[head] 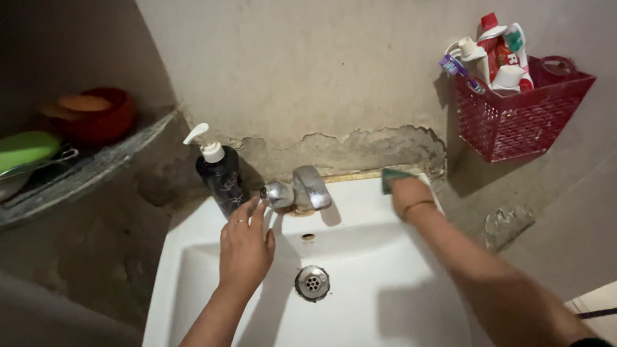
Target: The person scrubs a white bathroom sink with a green sponge. They move a soap dish and a soap dispenser to access different areas, scrub the basin and faucet, and then return the items to their original positions.
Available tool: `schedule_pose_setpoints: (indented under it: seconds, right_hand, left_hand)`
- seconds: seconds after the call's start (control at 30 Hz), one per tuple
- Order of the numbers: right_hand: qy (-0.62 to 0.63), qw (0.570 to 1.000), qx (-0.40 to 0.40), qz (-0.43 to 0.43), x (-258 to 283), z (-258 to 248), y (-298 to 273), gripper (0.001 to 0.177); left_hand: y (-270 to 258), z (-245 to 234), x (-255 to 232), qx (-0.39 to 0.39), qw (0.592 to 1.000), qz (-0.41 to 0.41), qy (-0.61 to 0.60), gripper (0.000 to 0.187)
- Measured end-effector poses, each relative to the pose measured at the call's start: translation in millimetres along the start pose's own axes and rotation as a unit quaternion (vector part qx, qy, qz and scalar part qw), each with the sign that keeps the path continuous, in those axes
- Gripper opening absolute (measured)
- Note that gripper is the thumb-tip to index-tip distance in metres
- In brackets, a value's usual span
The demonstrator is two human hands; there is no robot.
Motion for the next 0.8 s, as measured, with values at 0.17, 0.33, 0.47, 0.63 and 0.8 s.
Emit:
schedule_pose_setpoints:
  seconds: [0.17, 0.33, 0.47, 0.63, 0.8]
  right_hand:
    - [0.093, 0.979, 0.019, -0.178, 116.6, 2.3, -74.3, 0.045]
    - [0.188, 0.976, -0.01, -0.113, 50.5, -56.4, -109.0, 0.063]
    - [0.244, 0.945, 0.042, 0.213, -33.9, -31.4, -67.7, 0.033]
    - [0.214, 0.975, -0.005, -0.053, 76.3, 15.3, -17.9, 0.031]
    - [0.182, 0.922, -0.118, -0.32, 115.3, -31.1, -110.2, 0.055]
  left_hand:
    - [2.0, 3.2, -1.0, -0.015, 1.0, -0.019, -0.004, 0.051]
    - [-1.3, 2.0, 6.9, -0.018, 0.999, -0.039, -0.024, 0.035]
    - [-3.0, 7.1, 9.7, 0.009, 0.999, -0.039, -0.023, 0.034]
    - [2.9, 14.7, -1.0, 0.035, 0.998, -0.04, -0.018, 0.032]
    - [5.0, 12.6, -2.6, 0.024, 0.999, -0.038, -0.03, 0.034]
Point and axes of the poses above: each hand's wrist, its own y-axis towards the middle knuckle, its own z-axis out of the palm, x = y × z, the point moved 7 cm from there along y, towards the middle knuckle, and after that the axes turned 2 degrees about -x, right-handed, at the moved point
